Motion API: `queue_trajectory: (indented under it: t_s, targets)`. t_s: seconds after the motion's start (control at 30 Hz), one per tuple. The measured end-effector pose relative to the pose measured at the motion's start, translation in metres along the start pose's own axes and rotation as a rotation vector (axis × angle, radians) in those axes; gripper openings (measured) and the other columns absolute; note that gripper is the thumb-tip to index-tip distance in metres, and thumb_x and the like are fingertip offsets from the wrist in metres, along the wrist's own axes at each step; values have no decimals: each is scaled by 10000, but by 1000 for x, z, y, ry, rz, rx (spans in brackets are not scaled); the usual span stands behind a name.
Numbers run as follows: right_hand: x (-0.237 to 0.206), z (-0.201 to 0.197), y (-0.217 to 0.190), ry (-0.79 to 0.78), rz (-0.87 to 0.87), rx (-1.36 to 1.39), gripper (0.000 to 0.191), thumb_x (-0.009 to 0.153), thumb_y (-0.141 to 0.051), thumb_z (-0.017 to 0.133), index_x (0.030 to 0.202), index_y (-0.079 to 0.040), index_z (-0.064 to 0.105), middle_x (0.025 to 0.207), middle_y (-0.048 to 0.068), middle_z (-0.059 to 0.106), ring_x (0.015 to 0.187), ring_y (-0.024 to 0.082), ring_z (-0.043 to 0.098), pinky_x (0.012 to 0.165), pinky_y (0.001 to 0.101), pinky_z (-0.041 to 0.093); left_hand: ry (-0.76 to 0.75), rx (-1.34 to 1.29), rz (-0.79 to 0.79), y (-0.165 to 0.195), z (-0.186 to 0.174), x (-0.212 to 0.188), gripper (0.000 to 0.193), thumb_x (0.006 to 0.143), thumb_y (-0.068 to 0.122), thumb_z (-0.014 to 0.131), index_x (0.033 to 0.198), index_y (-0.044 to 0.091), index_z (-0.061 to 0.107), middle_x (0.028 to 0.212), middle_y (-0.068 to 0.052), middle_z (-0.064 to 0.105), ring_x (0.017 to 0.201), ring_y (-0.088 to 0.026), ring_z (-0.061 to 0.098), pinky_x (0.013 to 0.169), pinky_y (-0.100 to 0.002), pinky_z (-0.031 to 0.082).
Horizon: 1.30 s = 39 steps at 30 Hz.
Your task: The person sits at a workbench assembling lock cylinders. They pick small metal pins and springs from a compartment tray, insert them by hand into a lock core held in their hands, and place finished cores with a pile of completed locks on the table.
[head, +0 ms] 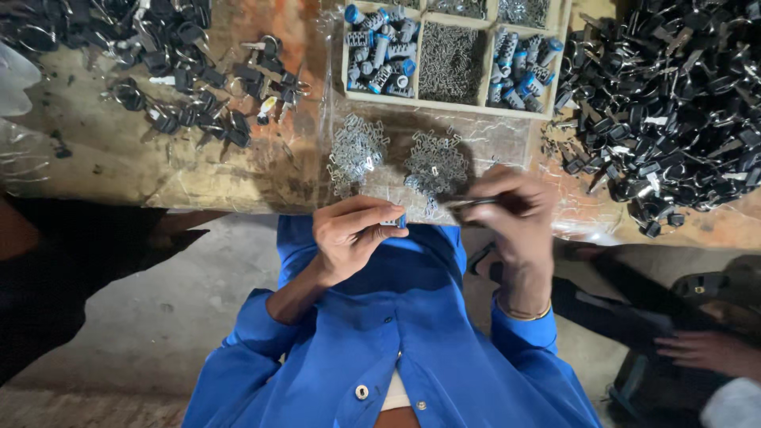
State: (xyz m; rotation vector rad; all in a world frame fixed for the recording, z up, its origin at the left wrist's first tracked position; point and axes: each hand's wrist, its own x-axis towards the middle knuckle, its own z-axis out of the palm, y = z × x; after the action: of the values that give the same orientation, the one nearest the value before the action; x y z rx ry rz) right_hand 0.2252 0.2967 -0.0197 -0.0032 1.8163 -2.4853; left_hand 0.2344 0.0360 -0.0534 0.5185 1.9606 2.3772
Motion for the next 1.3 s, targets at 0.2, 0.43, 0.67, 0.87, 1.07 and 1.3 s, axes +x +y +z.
queue_trajectory:
  t_s: [0.2,0.43,0.67,0.87,1.07,1.3]
  targets:
    - [-7,34,-1,-95,45,-291,229,864,78,802,1080,21,752,1083,158,728,959,195,715,826,307,579,15,182,99,3,-5,2,270,898,-132,740,1142,-23,706,1092,-172,722,955,-251,773,825,-326,700]
    - [-5,66,-1,-102,-133,-525,201,826,43,857,1001,2,769,995,117,761,858,156,723,746,282,566,59,406,246,12,-17,7,293,859,-90,804,1118,14,713,1055,-133,757,913,-240,780,780,-323,660]
    - [-3,87,-4,-151,-30,-287,163,832,13,835,976,-13,763,935,102,746,826,171,737,725,290,592,10,580,342,36,-25,5,303,804,33,865,1082,41,745,1013,-120,769,872,-248,777,678,-337,608]
    - [26,57,-70,-796,-102,-558,116,803,13,810,885,-39,745,888,67,773,839,213,768,726,325,593,-311,338,495,43,-29,14,282,848,10,858,1087,-23,712,993,-121,758,831,-248,791,707,-344,664]
    - [53,34,-116,204,-177,-945,220,873,127,672,1032,-11,737,1000,104,745,874,204,706,647,277,579,-267,405,395,62,-22,18,366,793,134,935,1061,-10,732,912,-101,773,738,-217,768,620,-316,616]
    - [52,-11,-92,338,-352,-1261,150,1001,-1,777,1135,-68,764,1184,68,764,963,209,728,774,299,559,21,289,664,131,-36,55,209,984,138,718,1107,47,574,947,-103,694,857,-261,749,741,-372,636]
